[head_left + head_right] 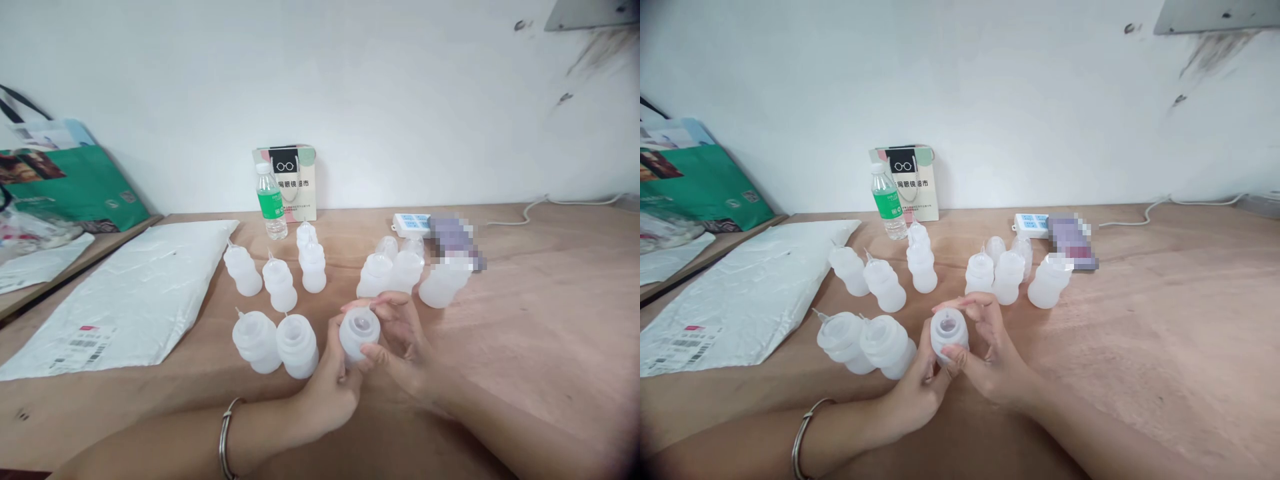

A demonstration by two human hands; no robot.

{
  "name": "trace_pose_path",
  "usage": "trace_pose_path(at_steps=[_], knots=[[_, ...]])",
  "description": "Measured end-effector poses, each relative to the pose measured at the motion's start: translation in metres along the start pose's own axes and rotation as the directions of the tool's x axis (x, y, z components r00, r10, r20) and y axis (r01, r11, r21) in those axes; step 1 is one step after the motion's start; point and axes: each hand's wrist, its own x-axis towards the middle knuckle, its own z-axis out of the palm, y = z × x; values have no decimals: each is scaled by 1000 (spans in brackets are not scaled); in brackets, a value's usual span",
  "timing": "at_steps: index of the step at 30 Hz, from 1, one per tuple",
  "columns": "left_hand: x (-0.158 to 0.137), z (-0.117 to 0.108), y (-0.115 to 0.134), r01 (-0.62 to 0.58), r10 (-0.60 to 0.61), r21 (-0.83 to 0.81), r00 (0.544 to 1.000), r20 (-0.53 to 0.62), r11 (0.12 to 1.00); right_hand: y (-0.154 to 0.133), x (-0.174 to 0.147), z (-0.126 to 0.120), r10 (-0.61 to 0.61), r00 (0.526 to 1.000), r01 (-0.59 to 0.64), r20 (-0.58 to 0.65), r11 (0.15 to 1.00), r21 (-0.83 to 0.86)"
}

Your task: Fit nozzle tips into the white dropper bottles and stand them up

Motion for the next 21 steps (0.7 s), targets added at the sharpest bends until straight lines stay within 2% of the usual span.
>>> trace_pose_path(at_steps=[3,5,8,12,15,17,19,21], knots=[[-1,4,1,-5,4,-21,999,-49,1000,6,1,13,-83,983,80,-163,996,-26],[-1,5,1,6,-8,-40,997,-73,999,9,1,18,-77,971,67,-228,997,-49],[-1,5,2,43,-47,-53,995,-88,998,11,2,16,-58,978,43,-199,996,-75],[0,3,2,45,-49,-42,993,-111,998,10,3,10,-120,990,112,-72,988,-104],[1,4,3,30,-38,-69,992,-121,997,12,3,13,-146,979,125,-142,981,-145],[1,4,3,38,-50,-89,990,-129,995,15,4,16,-116,972,83,-203,983,-164],[2,4,4,52,-65,-87,988,-143,995,17,4,17,-88,972,52,-216,984,-168],[2,4,4,59,-70,-72,986,-152,996,17,4,16,-127,968,83,-217,976,-200]])
